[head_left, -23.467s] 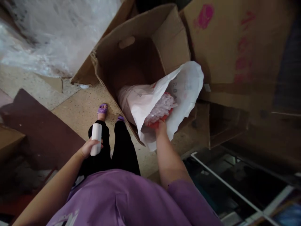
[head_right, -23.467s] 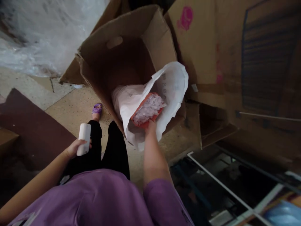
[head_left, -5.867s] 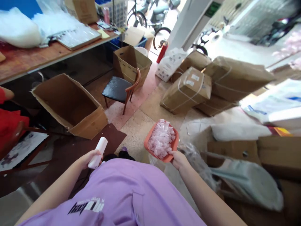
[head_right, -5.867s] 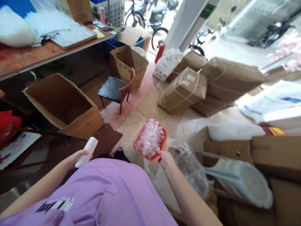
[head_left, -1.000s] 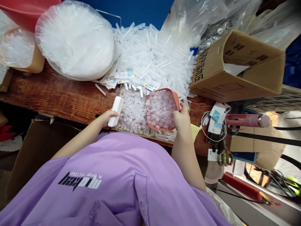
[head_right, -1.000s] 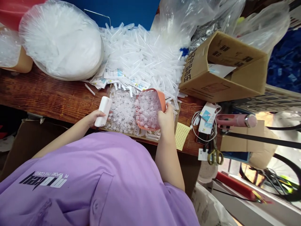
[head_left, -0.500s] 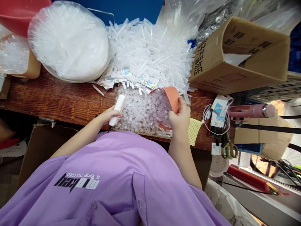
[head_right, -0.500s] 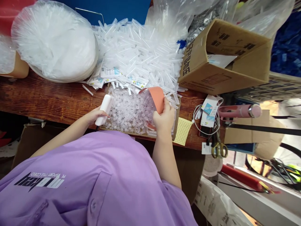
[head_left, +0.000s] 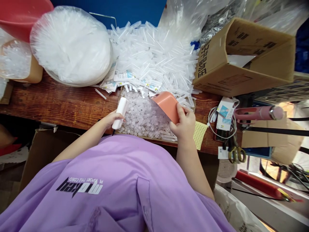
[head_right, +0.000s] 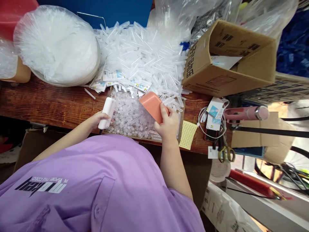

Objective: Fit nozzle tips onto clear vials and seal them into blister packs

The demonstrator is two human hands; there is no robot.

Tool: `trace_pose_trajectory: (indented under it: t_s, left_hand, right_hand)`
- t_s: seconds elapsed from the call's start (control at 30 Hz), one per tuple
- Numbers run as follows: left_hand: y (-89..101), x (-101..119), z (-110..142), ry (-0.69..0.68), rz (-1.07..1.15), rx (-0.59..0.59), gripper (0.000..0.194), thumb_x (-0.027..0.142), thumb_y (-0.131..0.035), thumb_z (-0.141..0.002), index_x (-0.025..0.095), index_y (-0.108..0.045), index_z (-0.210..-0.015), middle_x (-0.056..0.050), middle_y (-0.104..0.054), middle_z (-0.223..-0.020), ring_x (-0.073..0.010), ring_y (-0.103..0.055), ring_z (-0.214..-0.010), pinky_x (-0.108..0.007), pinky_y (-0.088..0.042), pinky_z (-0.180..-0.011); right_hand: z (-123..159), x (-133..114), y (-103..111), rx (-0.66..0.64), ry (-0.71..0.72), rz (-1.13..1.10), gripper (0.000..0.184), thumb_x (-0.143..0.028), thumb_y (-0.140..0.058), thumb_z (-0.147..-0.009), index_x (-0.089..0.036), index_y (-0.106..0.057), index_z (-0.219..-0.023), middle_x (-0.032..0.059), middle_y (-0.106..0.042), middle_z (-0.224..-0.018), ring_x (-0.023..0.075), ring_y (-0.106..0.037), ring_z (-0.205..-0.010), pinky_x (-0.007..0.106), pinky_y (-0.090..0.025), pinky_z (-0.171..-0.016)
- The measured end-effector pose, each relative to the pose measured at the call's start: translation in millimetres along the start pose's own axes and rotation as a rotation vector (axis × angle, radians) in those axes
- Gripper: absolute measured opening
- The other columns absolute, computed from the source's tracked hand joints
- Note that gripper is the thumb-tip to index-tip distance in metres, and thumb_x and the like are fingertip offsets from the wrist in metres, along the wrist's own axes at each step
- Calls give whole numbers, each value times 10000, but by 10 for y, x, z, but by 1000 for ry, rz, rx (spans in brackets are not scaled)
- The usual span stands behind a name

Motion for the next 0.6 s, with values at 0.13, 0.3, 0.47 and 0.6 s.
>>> trace_pose_trajectory:
  t_s: [0.13,0.3,0.47,0.6]
  left_hand:
    - [27,59,40,16,15,0,516,241,-673,-490,194,-606,-1000,-44,-655,-714,-222,-624,-606,-298,-467,-501]
    - [29,77,74,25,23,0,492,269,-671,-504,199,-637,-990,-60,-670,-690,-234,-613,-585,-319,-458,-500]
    - [48,100,150,19,26,-4,524,256,-680,-495,195,-634,-1014,-48,-678,-710,-219,-609,-592,-303,-452,-509]
    - [109,111,221,47,18,-26,499,271,-684,-494,176,-636,-982,-50,-664,-689,-189,-574,-550,-280,-432,-474]
  right_hand:
    - [17,29,28,-22,51,45,717,-302,-583,-660,-132,-561,-1357,176,-532,-1217,333,-556,-1065,481,-459,-958]
    - [-31,-7,44,-69,56,11,742,-296,-587,-649,-175,-542,-1379,158,-514,-1250,349,-531,-1145,489,-446,-984]
    - [-38,156,191,27,101,-34,758,-291,-576,-658,-172,-513,-1403,151,-516,-1249,339,-541,-1135,497,-432,-1015]
    - [19,283,267,66,241,16,731,-289,-605,-673,-161,-520,-1388,158,-525,-1268,327,-566,-1112,473,-458,-988]
Point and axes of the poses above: each hand's wrist, its own z-axis away from the middle knuckle, its own y-axis out of the back of the hand, x = y × z, the point moved 2 cm from there along -z, towards the middle knuckle
